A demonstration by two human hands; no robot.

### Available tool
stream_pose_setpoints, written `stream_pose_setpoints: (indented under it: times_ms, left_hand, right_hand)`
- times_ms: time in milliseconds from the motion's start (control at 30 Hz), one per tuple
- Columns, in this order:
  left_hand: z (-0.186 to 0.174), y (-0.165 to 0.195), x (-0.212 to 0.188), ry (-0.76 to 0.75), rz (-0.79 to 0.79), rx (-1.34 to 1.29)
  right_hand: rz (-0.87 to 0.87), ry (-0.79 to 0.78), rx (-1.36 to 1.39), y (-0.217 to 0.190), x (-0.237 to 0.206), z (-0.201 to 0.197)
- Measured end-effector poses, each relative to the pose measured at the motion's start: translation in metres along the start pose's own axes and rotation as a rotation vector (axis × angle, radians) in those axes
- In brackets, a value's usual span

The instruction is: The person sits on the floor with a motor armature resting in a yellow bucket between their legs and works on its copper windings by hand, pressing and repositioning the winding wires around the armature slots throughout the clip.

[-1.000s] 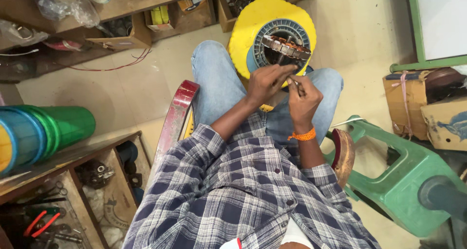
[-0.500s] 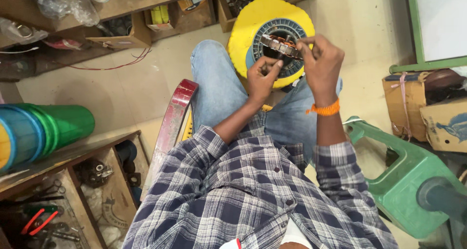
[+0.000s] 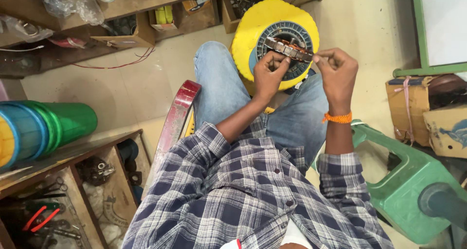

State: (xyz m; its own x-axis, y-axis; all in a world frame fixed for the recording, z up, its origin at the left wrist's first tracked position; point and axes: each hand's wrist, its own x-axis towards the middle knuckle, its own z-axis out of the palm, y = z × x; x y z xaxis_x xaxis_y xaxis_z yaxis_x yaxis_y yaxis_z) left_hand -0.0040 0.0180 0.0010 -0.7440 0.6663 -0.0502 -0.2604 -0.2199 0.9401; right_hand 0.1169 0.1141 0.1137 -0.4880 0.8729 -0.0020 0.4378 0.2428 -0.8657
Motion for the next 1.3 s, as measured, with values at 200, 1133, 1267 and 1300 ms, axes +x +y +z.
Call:
stream_pose_setpoints:
  times_ms: [200, 1133, 1267, 1300]
  left_hand:
    - [-0.004, 0.002, -0.004, 0.018, -0.031, 0.052]
    - [0.0, 0.001, -0.017, 0.012, -0.012, -0.017]
    - [-0.001, -0.003, -0.01, 0.048, -0.052, -0.11]
    - [0.0, -0.003, -0.008, 0.047, -0.066, -0.12]
  right_hand:
    - [-0.206, 0.027, -0.067, -0.009, -0.031, 0.02]
    - [-0.317, 0.005, -0.143, -0.036, 0.011, 0.021]
    - [-0.235, -0.047, -0.074, -0.025, 0.038, 0.039]
    - [-0.228, -0.043, -0.098, -0.02, 0.041, 0.038]
